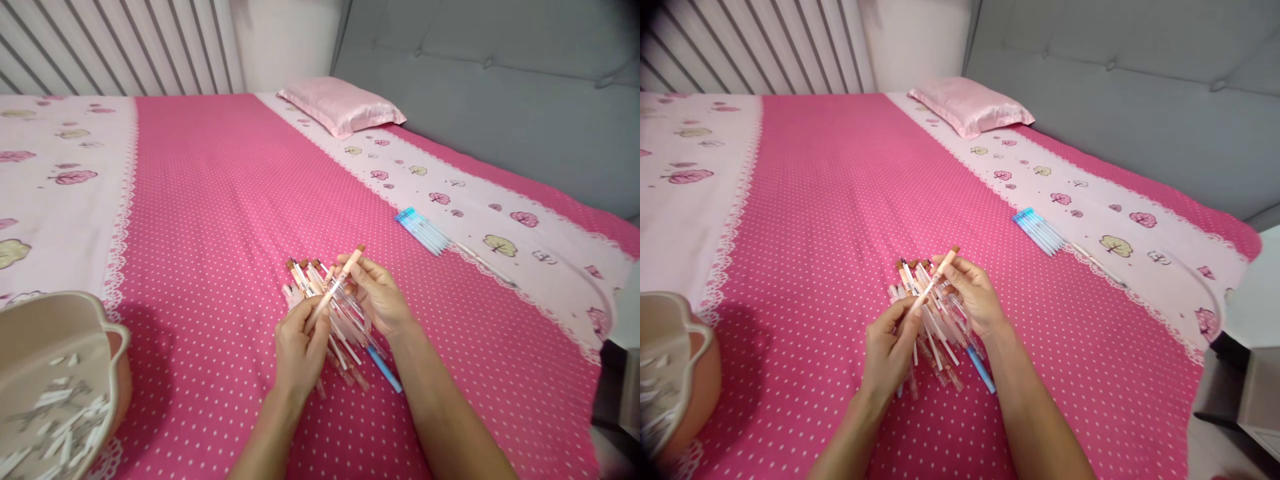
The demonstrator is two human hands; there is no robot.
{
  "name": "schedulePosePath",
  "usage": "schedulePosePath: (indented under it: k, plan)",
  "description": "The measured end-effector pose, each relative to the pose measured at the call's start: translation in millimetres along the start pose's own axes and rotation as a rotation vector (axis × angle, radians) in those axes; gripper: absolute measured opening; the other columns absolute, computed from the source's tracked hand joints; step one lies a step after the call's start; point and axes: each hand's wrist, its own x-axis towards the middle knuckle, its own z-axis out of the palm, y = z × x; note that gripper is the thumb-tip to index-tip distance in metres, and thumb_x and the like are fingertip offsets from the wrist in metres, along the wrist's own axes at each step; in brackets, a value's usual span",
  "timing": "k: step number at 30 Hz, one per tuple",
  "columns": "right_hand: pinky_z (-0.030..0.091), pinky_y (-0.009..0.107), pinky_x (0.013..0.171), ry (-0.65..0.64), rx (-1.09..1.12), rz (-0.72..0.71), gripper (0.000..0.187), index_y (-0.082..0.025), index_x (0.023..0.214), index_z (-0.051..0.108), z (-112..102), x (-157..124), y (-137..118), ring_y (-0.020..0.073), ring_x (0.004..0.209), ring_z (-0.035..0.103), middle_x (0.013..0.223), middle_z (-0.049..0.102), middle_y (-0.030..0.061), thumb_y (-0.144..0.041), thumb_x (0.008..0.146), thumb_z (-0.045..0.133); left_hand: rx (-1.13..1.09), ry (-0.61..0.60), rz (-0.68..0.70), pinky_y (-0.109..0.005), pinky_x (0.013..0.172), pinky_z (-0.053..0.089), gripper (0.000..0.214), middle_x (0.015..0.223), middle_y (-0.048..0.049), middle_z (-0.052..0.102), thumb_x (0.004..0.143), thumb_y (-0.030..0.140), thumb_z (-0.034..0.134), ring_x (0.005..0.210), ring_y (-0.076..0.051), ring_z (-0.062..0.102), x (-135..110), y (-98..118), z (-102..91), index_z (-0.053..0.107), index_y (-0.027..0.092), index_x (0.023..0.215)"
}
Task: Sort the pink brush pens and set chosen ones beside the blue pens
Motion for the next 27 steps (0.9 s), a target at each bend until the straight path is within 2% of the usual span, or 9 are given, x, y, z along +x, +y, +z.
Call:
schedulePosePath:
  k: [16,27]
  plan:
    - [0.045,0.017,0.053,0.007,0.007,-0.017,0.020,-0.025,0.090,0.073,2.5,-1.4,-1.3,0.0097,0.069,0.057,0.082,0.068,0.0016,-0.036,0.073,0.073,-0.027,0.003,-0.032,-0.020,0.050,0.029,0.023,0.059,0.0041,0.047,0.086,0.028,0.048,0.051,-0.009,0.038,-0.1,0.4,0.5,0.066,0.016,0.095]
    - [0.044,0.016,0.054,-0.050,-0.059,-0.001,0.020,-0.024,0.090,0.073,4.1,-2.1,-0.9,0.0085,0.067,0.056,0.081,0.068,0.0015,-0.036,0.073,0.073,-0.042,-0.006,-0.032,-0.020,0.048,0.029,0.026,0.061,0.0035,0.051,0.087,0.030,0.048,0.050,-0.008,0.038,-0.1,0.9,0.7,0.066,0.015,0.099]
